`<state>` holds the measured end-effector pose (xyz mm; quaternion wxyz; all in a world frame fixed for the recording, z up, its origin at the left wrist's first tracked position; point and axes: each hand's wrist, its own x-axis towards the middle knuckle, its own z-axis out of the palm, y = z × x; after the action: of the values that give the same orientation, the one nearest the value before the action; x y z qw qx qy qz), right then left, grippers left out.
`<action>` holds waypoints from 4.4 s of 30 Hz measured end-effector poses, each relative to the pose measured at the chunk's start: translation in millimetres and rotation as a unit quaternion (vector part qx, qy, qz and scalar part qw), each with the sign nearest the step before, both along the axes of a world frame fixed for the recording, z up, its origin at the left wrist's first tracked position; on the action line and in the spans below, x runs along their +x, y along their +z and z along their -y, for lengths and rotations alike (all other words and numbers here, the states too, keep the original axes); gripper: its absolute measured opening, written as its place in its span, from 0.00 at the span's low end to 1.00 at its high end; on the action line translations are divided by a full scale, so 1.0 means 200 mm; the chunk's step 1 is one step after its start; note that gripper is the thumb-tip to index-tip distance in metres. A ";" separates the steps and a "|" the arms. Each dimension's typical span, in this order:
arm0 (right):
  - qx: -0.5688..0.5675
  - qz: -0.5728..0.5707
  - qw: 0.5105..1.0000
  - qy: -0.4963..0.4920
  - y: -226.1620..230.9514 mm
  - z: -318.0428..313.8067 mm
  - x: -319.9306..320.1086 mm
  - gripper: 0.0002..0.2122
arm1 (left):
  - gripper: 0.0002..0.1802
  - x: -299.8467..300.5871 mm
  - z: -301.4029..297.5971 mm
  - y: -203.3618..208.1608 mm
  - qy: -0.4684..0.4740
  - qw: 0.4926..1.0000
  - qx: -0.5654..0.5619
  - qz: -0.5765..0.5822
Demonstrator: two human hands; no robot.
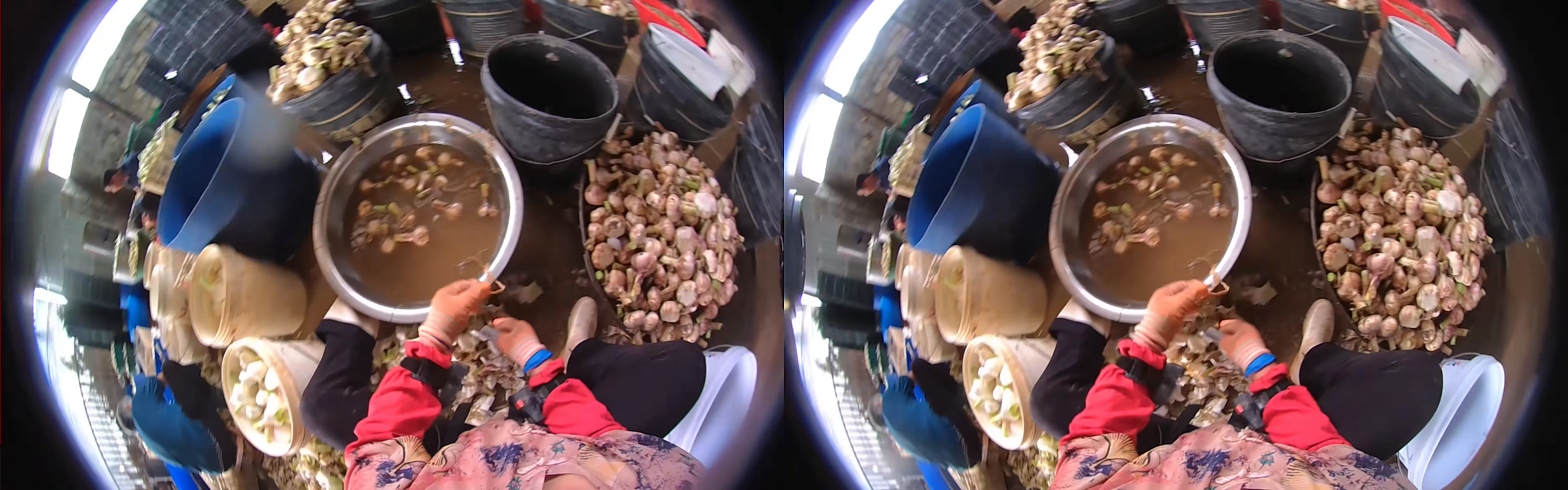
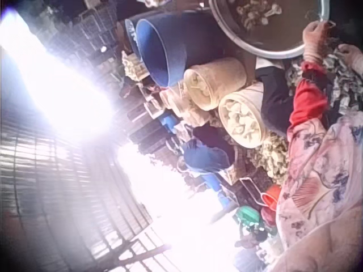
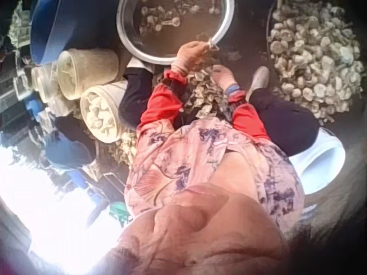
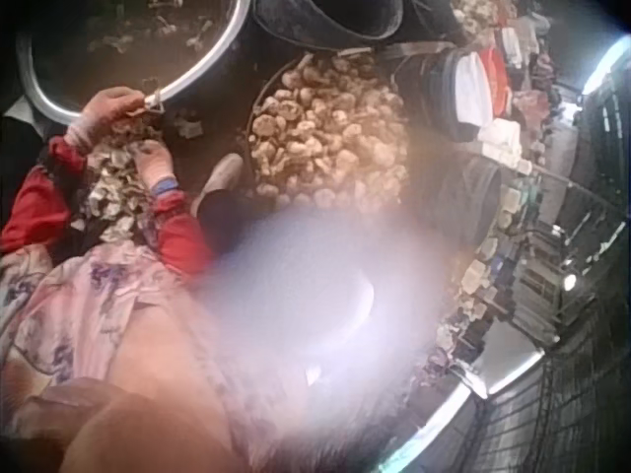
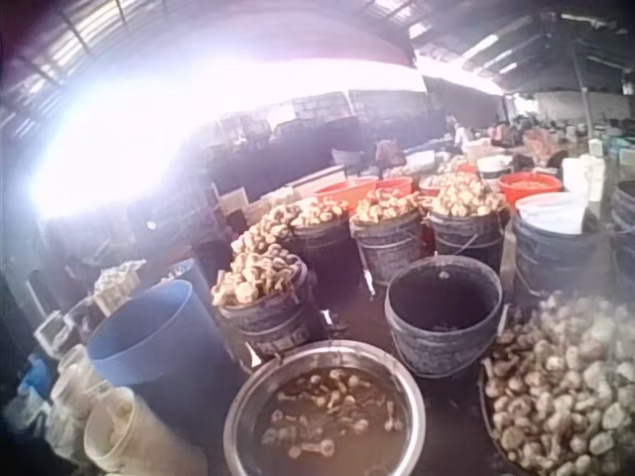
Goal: The person peels garlic bulbs by hand, trimming the stems with a small blade and placing the peeled garlic into a bucket. They periodically reach into a basin of water to retrieve more garlic bulbs, discarding the skins onto the floor.
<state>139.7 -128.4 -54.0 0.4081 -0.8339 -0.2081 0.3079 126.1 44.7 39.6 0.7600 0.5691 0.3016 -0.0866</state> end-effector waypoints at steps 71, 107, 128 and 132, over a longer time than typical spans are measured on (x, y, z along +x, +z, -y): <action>0.400 -0.418 0.795 -0.183 0.52 -0.07 -0.08 0.16 | 0.46 -0.49 0.36 0.10 0.192 0.914 0.277 0.224; 0.064 -0.055 0.995 -0.054 0.22 0.01 -0.01 0.15 | 0.56 -0.67 0.30 0.31 0.027 0.968 -0.220 0.117; 0.317 -0.189 0.925 -0.086 0.47 -0.05 -0.11 0.15 | 0.26 -0.58 0.29 0.08 0.199 0.953 0.134 0.182; 0.480 -0.448 0.747 -0.103 0.58 -0.05 -0.07 0.13 | 0.17 -0.57 0.21 0.09 0.357 0.919 -0.105 0.134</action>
<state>125.5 -118.5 61.1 0.8301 -0.3110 -0.0349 0.4616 12.4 3.4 57.6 0.8293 0.3470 0.3688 0.2362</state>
